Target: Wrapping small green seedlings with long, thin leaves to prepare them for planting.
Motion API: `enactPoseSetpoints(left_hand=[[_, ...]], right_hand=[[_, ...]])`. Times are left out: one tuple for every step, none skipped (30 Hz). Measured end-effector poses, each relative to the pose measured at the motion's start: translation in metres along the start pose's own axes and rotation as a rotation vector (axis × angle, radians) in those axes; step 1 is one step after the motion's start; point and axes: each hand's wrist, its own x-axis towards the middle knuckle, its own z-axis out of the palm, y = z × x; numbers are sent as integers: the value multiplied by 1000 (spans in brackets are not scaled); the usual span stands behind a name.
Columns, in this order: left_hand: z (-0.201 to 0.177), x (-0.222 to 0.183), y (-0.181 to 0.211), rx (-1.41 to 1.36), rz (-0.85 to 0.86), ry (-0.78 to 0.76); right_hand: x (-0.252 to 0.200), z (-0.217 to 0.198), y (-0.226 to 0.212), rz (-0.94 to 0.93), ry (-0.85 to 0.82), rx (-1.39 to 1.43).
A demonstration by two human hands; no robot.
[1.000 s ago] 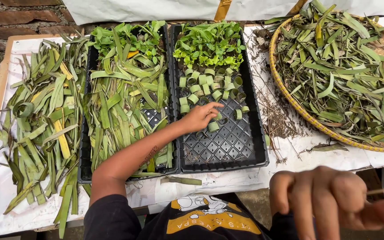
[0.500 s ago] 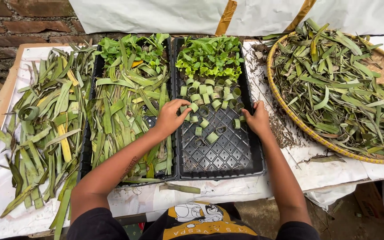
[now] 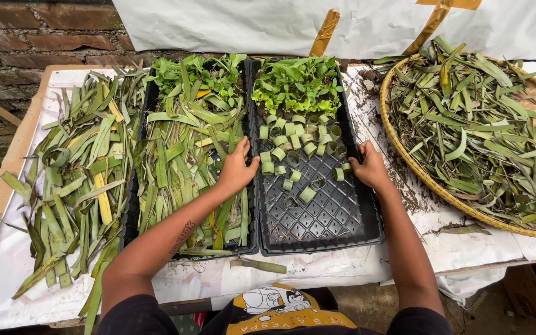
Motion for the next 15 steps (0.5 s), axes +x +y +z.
enactPoseSetpoints(left_hand=[[5, 6, -15, -23, -17, -10], [10, 11, -29, -45, -34, -21], [7, 7, -14, -42, -37, -21], [4, 2, 1, -25, -24, -30], [0, -3, 15, -9, -10, -40], [-2, -4, 16, -6, -15, -39], [-5, -5, 17, -24, -11, -48], [-7, -6, 18, -44, -5, -52], [-10, -4, 3, -44, -7, -46], [-14, -1, -12, -75, -1, -23], [-18, 2, -26, -107, 5, -1], [-25, 6, -41, -103, 4, 5], [-32, 9, -56, -40, 20, 111], [-39, 14, -70, 22, 38, 213], [-49, 17, -83, 26, 39, 216]], right_hand=[[0, 0, -1, 0, 4, -4], [-1, 0, -1, 1, 8, -7], [-1, 0, -1, 0, 6, -4], [-3, 2, -1, -2, 22, 26], [-4, 3, -1, -4, 38, 56], [-3, 5, 4, -5, 34, 59], [-3, 7, 10, 20, 48, 95], [0, 7, 14, 41, 63, 129], [-1, 9, 21, 36, 59, 129], [0, 11, 26, 50, 63, 124], [2, 13, 31, 64, 67, 120], [2, 13, 30, 59, 65, 124], [2, 14, 29, 62, 73, 123], [1, 13, 29, 67, 83, 122], [1, 14, 29, 64, 83, 126]])
